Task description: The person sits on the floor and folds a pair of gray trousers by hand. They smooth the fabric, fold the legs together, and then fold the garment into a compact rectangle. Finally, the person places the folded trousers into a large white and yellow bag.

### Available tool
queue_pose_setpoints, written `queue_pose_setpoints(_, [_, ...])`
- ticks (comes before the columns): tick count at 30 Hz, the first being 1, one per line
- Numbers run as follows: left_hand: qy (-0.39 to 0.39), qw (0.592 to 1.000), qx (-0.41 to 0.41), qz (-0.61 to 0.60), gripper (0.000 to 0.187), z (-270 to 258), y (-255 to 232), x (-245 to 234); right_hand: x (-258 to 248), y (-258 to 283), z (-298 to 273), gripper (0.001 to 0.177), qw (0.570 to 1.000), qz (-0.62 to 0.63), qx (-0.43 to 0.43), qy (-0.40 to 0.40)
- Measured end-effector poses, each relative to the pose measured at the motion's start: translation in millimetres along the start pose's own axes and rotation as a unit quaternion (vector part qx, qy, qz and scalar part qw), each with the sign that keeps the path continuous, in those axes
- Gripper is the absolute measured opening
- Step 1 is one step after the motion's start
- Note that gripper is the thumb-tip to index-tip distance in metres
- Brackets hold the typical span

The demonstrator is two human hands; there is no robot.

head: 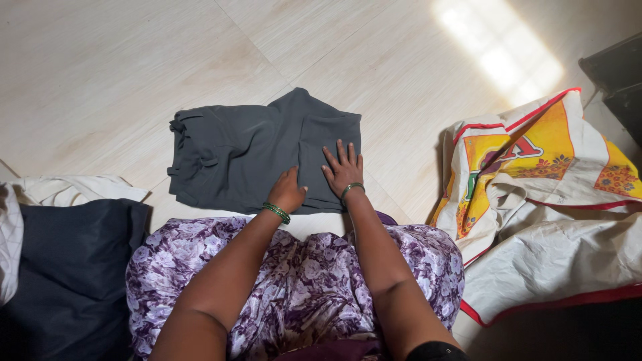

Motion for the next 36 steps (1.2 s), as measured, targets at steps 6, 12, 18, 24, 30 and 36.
queue_pose_setpoints(6, [-0.096,0.995,0.02,-0.017,0.054,12.5,12.1,0.5,-5.9,50.3,-27.3,0.067,0.979,0.161,0.032,-0.117])
queue_pose_setpoints(12, [-0.111,0.993,-0.013,-0.035,0.052,17.1,29.0,-2.6,12.5,85.6,-34.1,0.068,1.0,-0.018,-0.009,0.008])
queue_pose_setpoints(18, [-0.124,0.992,0.003,-0.036,0.049,11.9,19.5,-11.5,2.0,48.9,-30.7,0.07,0.998,-0.019,0.028,0.046])
queue_pose_setpoints(24, [-0.253,0.966,0.026,-0.046,0.046,-4.3,0.3,-66.2,-7.7,-11.8,-40.7,0.069,0.987,-0.057,0.086,0.125])
queue_pose_setpoints(30, [-0.316,0.949,-0.011,-0.001,0.076,0.2,15.9,-96.2,-26.6,-75.0,-68.8,0.07,0.964,-0.072,0.144,0.213])
queue_pose_setpoints(36, [-0.179,0.98,-0.052,0.067,0.079,14.8,22.5,-55.9,-31.9,-80.7,-70.8,0.066,0.98,-0.074,0.147,0.114])
Point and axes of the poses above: each hand's wrist, its own z-axis towards the middle knuckle, its own x-axis out of the palm, y = z × x, the point moved 10 cm from there along z, towards the middle knuckle, and after that the axes turned 8 degrees about -y, right-handed, at the moved point
